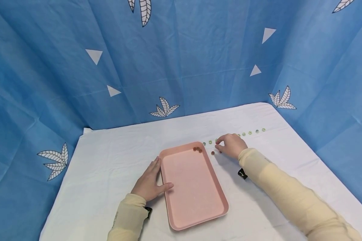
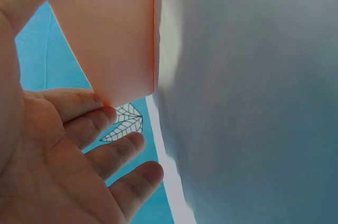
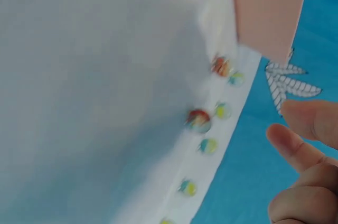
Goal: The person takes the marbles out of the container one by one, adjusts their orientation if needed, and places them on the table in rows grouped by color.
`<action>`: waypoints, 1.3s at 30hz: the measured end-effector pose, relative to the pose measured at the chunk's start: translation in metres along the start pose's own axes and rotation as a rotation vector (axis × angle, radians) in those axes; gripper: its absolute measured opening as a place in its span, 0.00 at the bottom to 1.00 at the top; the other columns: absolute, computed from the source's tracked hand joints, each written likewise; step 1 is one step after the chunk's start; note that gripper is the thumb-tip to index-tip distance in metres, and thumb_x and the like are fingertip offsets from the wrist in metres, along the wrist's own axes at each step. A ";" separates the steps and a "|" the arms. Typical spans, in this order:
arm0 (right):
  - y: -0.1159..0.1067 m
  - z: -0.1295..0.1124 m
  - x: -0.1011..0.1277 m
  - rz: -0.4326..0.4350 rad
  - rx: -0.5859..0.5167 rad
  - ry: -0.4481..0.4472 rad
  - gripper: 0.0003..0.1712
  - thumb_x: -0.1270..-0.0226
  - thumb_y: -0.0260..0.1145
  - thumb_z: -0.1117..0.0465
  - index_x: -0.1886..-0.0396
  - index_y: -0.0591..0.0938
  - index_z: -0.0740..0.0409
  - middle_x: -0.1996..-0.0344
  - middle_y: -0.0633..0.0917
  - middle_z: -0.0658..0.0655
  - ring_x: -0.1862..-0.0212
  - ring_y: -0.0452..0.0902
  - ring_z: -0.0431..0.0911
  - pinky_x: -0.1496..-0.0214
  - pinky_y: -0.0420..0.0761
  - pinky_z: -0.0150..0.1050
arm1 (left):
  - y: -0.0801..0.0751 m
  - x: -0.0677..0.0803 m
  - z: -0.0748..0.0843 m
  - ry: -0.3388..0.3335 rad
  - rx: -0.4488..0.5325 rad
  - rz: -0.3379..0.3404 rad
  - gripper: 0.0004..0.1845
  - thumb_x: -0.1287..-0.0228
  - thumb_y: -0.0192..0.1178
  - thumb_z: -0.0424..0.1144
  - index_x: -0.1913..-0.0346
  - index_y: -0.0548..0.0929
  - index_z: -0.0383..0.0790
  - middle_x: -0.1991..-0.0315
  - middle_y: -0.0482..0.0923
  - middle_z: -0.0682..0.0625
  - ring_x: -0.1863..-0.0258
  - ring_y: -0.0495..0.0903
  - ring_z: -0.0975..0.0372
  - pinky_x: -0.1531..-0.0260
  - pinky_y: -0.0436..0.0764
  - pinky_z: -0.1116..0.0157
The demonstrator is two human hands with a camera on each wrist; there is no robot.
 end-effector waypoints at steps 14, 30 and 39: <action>0.014 -0.041 -0.003 -0.048 -0.021 -0.064 0.12 0.36 0.67 0.52 0.56 0.88 0.49 0.64 0.88 0.50 0.71 0.82 0.42 0.67 0.82 0.41 | 0.001 0.000 -0.003 0.006 0.003 0.009 0.61 0.54 0.69 0.66 0.23 0.48 0.44 0.23 0.43 0.50 0.26 0.48 0.50 0.31 0.57 0.48; 0.047 -0.058 -0.020 -0.111 0.159 -0.062 0.08 0.37 0.67 0.52 0.61 0.88 0.46 0.66 0.86 0.46 0.66 0.82 0.42 0.66 0.83 0.40 | 0.001 0.001 0.000 0.014 0.017 0.012 0.61 0.54 0.70 0.64 0.23 0.48 0.43 0.23 0.44 0.49 0.26 0.49 0.49 0.31 0.58 0.48; 0.049 -0.060 -0.021 -0.077 0.209 -0.064 0.06 0.41 0.69 0.55 0.65 0.89 0.46 0.70 0.87 0.47 0.69 0.82 0.44 0.69 0.84 0.43 | -0.001 0.002 0.001 0.014 0.013 0.010 0.61 0.53 0.70 0.64 0.23 0.48 0.43 0.23 0.44 0.50 0.26 0.48 0.50 0.31 0.58 0.49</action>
Point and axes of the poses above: each hand's wrist, its own x-axis away from the middle knuckle, its own y-axis out of the palm, z = x × y, the point moved 5 cm from there along -x, towards the middle knuckle
